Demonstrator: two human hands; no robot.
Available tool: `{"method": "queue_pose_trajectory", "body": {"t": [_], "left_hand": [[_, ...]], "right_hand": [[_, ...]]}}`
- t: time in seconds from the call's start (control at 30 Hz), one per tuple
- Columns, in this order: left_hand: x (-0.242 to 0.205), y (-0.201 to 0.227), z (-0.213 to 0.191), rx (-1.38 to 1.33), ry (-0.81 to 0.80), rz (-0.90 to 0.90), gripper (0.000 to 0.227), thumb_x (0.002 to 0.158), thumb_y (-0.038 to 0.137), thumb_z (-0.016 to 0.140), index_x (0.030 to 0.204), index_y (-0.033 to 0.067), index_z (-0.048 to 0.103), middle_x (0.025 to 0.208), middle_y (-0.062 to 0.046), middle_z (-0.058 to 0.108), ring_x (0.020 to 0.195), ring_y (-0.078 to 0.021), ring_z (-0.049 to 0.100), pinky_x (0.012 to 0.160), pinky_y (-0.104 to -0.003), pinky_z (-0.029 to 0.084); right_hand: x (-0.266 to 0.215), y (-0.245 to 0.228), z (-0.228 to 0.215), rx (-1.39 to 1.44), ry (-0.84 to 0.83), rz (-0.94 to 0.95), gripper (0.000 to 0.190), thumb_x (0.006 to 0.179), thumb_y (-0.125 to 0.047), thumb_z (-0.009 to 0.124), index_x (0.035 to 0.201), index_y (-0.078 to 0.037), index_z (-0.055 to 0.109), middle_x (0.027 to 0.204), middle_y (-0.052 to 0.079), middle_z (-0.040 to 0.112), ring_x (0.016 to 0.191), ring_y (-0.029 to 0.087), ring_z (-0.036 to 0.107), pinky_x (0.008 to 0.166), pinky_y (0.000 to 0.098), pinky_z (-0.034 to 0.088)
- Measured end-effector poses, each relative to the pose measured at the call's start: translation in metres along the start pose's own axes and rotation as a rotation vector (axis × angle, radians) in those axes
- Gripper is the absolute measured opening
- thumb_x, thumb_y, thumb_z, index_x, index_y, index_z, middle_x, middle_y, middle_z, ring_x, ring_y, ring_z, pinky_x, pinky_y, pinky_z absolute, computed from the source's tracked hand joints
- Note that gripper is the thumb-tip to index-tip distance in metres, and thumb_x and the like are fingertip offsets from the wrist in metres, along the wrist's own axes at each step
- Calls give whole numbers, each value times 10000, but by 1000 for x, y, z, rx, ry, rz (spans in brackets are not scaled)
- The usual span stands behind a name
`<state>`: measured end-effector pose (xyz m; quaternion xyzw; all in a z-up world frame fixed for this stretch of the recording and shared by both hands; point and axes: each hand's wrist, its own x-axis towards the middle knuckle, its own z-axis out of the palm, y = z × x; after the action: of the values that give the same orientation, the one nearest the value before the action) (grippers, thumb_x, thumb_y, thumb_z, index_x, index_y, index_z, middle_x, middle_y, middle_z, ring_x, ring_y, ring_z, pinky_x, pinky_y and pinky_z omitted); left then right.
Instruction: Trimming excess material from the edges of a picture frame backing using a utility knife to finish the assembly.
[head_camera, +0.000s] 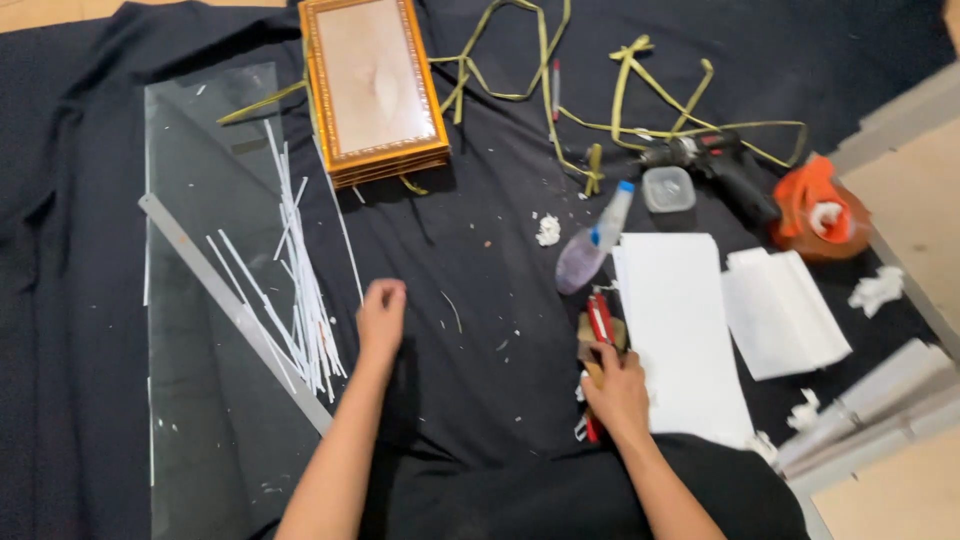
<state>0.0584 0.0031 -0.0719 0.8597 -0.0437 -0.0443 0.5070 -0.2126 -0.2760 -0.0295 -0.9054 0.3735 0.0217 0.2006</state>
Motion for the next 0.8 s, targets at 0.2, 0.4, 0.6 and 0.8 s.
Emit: {"method": "queue_pose_trajectory", "body": {"t": [0.2,0.4,0.6,0.8], "left_hand": [[149,-5,9,-125,191,-201,166,907,167,635,1043,114,715,974,-14,712,896,-144,662,833,-276,524],[271,-53,43,-48,443,-236,777,875,491,743,1365,-22,425,1288,-235,506,1183,-335,513,1001,-401,460],[281,-15,38,48,441,-411,541,870,483,790,1119,41,600,1168,-150,478,958,-312,628,914,-405,530],[278,6,28,40,577,-332,248,794,127,800,850,100,560,1064,-87,510,852,-273,656,836,-373,575]], "right_hand": [[10,-1,5,51,146,-58,509,802,-285,692,1280,-121,629,1107,188,577,980,399,596,871,472,522],[16,6,9,125,86,-2,393,874,-278,671,1233,-117,666,1070,136,585,971,323,611,884,420,509],[22,11,17,81,84,-4,358,884,-285,672,1206,-127,686,1001,103,525,874,263,575,827,371,498],[24,12,19,75,125,-34,347,891,-282,669,1202,-129,669,1024,120,523,912,289,577,852,389,491]]}}
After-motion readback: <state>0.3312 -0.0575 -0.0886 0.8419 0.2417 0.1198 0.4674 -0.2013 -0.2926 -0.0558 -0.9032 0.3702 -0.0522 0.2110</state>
